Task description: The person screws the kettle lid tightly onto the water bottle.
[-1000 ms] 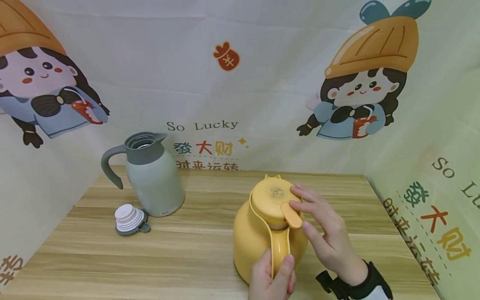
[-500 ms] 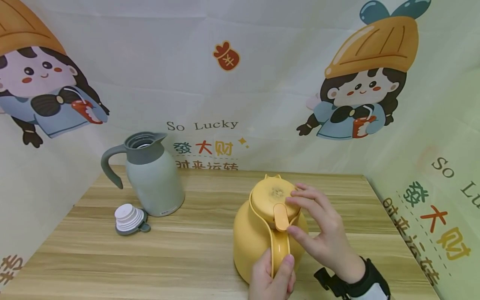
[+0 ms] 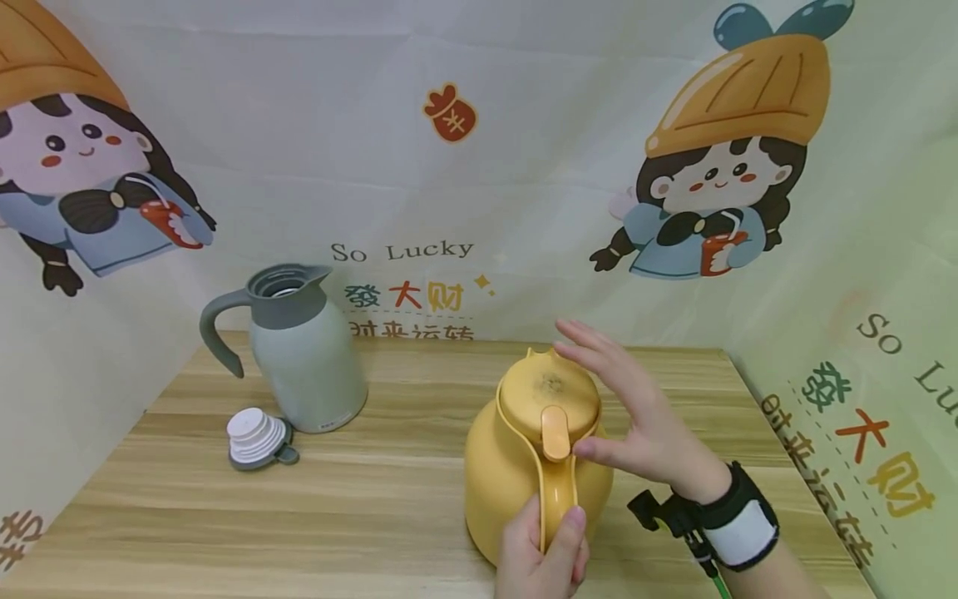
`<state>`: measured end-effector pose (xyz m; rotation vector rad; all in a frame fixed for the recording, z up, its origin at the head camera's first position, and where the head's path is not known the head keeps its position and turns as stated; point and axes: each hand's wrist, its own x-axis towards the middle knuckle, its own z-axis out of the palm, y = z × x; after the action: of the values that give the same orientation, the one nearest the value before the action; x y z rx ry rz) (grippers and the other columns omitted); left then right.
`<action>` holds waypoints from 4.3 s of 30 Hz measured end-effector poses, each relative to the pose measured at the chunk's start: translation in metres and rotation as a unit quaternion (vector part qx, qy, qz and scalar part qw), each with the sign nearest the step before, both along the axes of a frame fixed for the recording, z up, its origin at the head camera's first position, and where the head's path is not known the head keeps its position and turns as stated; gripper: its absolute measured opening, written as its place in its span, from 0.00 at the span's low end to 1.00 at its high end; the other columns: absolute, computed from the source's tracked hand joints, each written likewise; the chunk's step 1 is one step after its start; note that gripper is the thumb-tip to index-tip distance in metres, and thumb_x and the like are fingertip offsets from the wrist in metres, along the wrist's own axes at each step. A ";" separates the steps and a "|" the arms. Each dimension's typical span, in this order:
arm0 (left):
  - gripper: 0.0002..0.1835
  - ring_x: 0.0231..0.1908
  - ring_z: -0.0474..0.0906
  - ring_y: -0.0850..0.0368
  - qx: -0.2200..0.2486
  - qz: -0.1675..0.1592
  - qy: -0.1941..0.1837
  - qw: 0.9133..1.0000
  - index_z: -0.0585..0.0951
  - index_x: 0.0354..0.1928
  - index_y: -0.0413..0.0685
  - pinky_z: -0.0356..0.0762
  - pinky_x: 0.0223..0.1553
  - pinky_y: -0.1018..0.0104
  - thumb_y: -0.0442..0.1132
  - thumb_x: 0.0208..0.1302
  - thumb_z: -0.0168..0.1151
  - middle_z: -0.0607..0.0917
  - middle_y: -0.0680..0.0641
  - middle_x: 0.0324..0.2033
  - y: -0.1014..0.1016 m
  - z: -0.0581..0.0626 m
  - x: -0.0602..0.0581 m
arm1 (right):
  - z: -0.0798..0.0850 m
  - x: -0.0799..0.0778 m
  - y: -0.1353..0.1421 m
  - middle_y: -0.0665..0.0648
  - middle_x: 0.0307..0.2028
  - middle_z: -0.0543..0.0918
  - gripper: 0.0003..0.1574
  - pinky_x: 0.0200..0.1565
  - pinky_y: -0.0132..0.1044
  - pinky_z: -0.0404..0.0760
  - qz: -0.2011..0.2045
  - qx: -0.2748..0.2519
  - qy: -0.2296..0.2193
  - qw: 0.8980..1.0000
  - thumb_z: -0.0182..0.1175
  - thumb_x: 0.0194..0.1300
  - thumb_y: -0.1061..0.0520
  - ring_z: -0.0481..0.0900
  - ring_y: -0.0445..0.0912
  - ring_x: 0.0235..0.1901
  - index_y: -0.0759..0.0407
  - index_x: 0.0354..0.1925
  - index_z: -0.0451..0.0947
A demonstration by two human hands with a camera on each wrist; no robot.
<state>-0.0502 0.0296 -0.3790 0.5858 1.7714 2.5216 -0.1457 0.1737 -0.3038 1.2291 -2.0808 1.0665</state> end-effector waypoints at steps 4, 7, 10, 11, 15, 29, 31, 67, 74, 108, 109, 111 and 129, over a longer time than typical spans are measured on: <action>0.12 0.10 0.58 0.67 0.001 0.005 0.009 1.000 0.66 0.26 0.33 0.55 0.11 0.79 0.31 0.69 0.47 0.64 0.33 0.10 0.000 -0.001 0.000 | 0.007 -0.004 -0.002 0.62 0.66 0.55 0.53 0.56 0.65 0.53 0.029 0.031 -0.046 0.998 0.50 0.55 0.24 0.50 0.59 0.64 0.58 0.65 0.59; 0.12 0.11 0.59 0.67 -0.001 0.003 0.008 1.000 0.66 0.26 0.33 0.55 0.12 0.79 0.32 0.69 0.47 0.64 0.34 0.10 -0.001 -0.001 0.000 | 0.002 -0.011 -0.001 0.58 0.68 0.53 0.56 0.57 0.64 0.53 0.036 0.054 -0.079 0.995 0.51 0.52 0.23 0.48 0.56 0.65 0.56 0.66 0.57; 0.12 0.11 0.59 0.67 -0.004 0.000 0.002 1.000 0.66 0.27 0.33 0.56 0.12 0.79 0.33 0.69 0.47 0.64 0.33 0.10 -0.001 0.000 -0.001 | -0.006 -0.017 0.001 0.54 0.68 0.53 0.57 0.57 0.63 0.53 0.040 0.067 -0.108 0.991 0.52 0.51 0.22 0.48 0.53 0.66 0.55 0.67 0.56; 0.13 0.11 0.59 0.67 -0.005 0.000 0.000 1.000 0.66 0.27 0.33 0.56 0.12 0.79 0.33 0.69 0.47 0.64 0.33 0.10 -0.001 0.000 -0.001 | -0.007 -0.018 0.002 0.54 0.68 0.54 0.56 0.57 0.63 0.53 0.044 0.067 -0.114 0.990 0.52 0.51 0.23 0.49 0.52 0.66 0.55 0.66 0.57; 0.13 0.11 0.59 0.67 -0.005 0.000 -0.001 1.000 0.66 0.27 0.32 0.56 0.12 0.79 0.33 0.69 0.47 0.64 0.33 0.10 -0.001 0.000 -0.001 | -0.011 -0.019 0.002 0.54 0.65 0.59 0.51 0.58 0.61 0.55 0.046 0.067 -0.116 0.990 0.52 0.53 0.24 0.53 0.51 0.64 0.53 0.64 0.62; 0.13 0.11 0.59 0.68 0.001 0.002 -0.005 1.000 0.66 0.27 0.32 0.56 0.12 0.79 0.33 0.69 0.48 0.63 0.32 0.10 -0.001 0.000 0.000 | -0.014 -0.009 -0.002 0.55 0.64 0.62 0.43 0.57 0.55 0.61 0.008 0.062 -0.085 0.994 0.52 0.57 0.28 0.58 0.51 0.62 0.52 0.61 0.66; 0.13 0.11 0.59 0.68 0.001 0.002 -0.006 1.000 0.66 0.27 0.32 0.55 0.12 0.79 0.34 0.69 0.48 0.63 0.32 0.09 0.000 0.000 0.000 | -0.016 -0.008 -0.001 0.56 0.64 0.62 0.41 0.56 0.56 0.61 0.010 0.056 -0.078 0.995 0.53 0.59 0.30 0.58 0.52 0.62 0.53 0.61 0.66; 0.11 0.10 0.59 0.66 0.021 -0.004 0.033 0.999 0.65 0.27 0.33 0.56 0.10 0.77 0.31 0.69 0.46 0.63 0.34 0.09 0.001 -0.004 -0.004 | -0.016 0.024 -0.002 0.62 0.52 0.72 0.22 0.56 0.31 0.65 -0.109 -0.037 0.009 0.993 0.60 0.60 0.50 0.69 0.54 0.53 0.62 0.50 0.74; 0.11 0.10 0.59 0.66 0.028 -0.006 0.046 0.999 0.65 0.27 0.33 0.56 0.09 0.77 0.30 0.69 0.46 0.63 0.34 0.09 0.002 -0.005 -0.004 | -0.028 0.021 0.004 0.58 0.49 0.74 0.24 0.54 0.32 0.67 -0.139 -0.045 0.031 0.989 0.57 0.63 0.41 0.70 0.52 0.51 0.57 0.47 0.77; 0.12 0.10 0.59 0.66 0.014 0.004 0.018 1.000 0.66 0.27 0.33 0.56 0.11 0.78 0.32 0.69 0.47 0.63 0.33 0.09 0.001 -0.002 -0.001 | 0.003 0.013 -0.004 0.64 0.58 0.68 0.35 0.56 0.50 0.60 -0.084 -0.036 0.069 0.993 0.53 0.62 0.35 0.63 0.56 0.57 0.61 0.53 0.72; 0.12 0.10 0.59 0.67 0.013 0.005 0.014 1.000 0.66 0.27 0.33 0.56 0.11 0.78 0.33 0.69 0.47 0.64 0.33 0.10 0.001 -0.002 -0.001 | 0.003 0.011 -0.004 0.63 0.59 0.67 0.36 0.56 0.52 0.60 -0.081 -0.029 0.058 0.995 0.53 0.62 0.34 0.63 0.56 0.58 0.60 0.54 0.71; 0.12 0.10 0.59 0.67 0.012 0.005 0.012 1.000 0.66 0.26 0.33 0.56 0.11 0.78 0.32 0.69 0.47 0.64 0.33 0.10 0.001 -0.002 -0.001 | 0.003 0.006 -0.003 0.61 0.61 0.65 0.37 0.56 0.56 0.59 -0.071 -0.019 0.031 0.997 0.53 0.61 0.33 0.61 0.56 0.60 0.58 0.56 0.69; 0.11 0.11 0.59 0.66 0.013 -0.006 0.009 1.000 0.66 0.28 0.33 0.56 0.12 0.78 0.32 0.69 0.47 0.64 0.33 0.10 0.001 -0.001 -0.001 | -0.014 -0.030 0.000 0.52 0.66 0.59 0.41 0.61 0.55 0.53 0.018 0.054 -0.109 0.992 0.54 0.60 0.33 0.52 0.50 0.65 0.51 0.64 0.62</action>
<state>-0.0513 0.0302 -0.3805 0.6198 1.7377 2.5443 -0.1755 0.1739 -0.3174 1.2547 -2.3151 1.1627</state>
